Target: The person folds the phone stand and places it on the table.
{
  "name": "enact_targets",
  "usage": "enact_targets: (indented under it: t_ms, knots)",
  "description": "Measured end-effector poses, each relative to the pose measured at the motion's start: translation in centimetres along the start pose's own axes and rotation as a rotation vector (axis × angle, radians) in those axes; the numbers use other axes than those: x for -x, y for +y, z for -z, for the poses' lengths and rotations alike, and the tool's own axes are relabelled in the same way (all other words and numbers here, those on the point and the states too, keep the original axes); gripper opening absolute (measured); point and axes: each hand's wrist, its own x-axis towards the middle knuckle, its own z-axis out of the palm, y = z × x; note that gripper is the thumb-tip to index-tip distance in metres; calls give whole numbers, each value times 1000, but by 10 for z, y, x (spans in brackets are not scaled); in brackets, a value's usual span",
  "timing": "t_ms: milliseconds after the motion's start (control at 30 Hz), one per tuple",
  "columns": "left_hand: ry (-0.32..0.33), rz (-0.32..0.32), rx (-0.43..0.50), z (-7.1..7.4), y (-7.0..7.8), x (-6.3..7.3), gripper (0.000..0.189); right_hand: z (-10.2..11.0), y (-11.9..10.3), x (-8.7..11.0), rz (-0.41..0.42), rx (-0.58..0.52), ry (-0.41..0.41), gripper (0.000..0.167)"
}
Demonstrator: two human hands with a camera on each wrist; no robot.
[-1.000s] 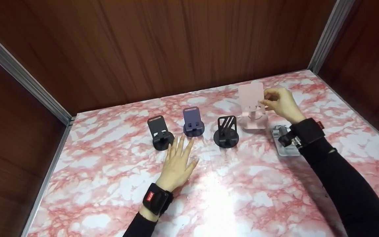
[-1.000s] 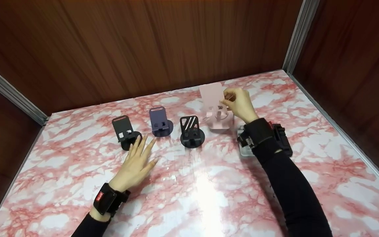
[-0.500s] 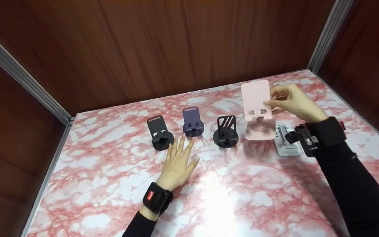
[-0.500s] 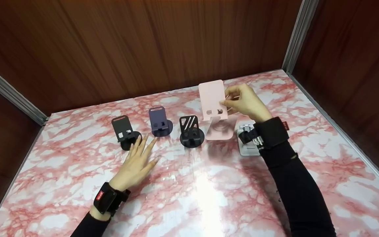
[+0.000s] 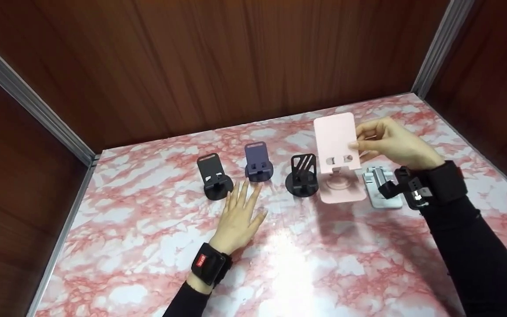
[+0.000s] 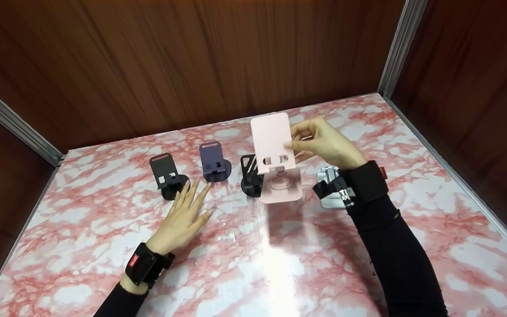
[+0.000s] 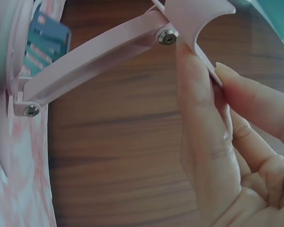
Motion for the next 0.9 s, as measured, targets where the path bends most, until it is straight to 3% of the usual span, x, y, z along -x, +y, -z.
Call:
enact_targets:
  t_ms: [167, 400, 900]
  knots:
    - [13, -15, 14, 0, 1, -1, 59, -15, 3, -3, -3, -105, -2, 9]
    - [38, -42, 64, 0, 5, -6, 58, -36, 7, -9, 17, -132, 9, 8]
    - [-41, 17, 465, 1, 10, -11, 60, -84, 18, -22, 121, -83, 77, 15]
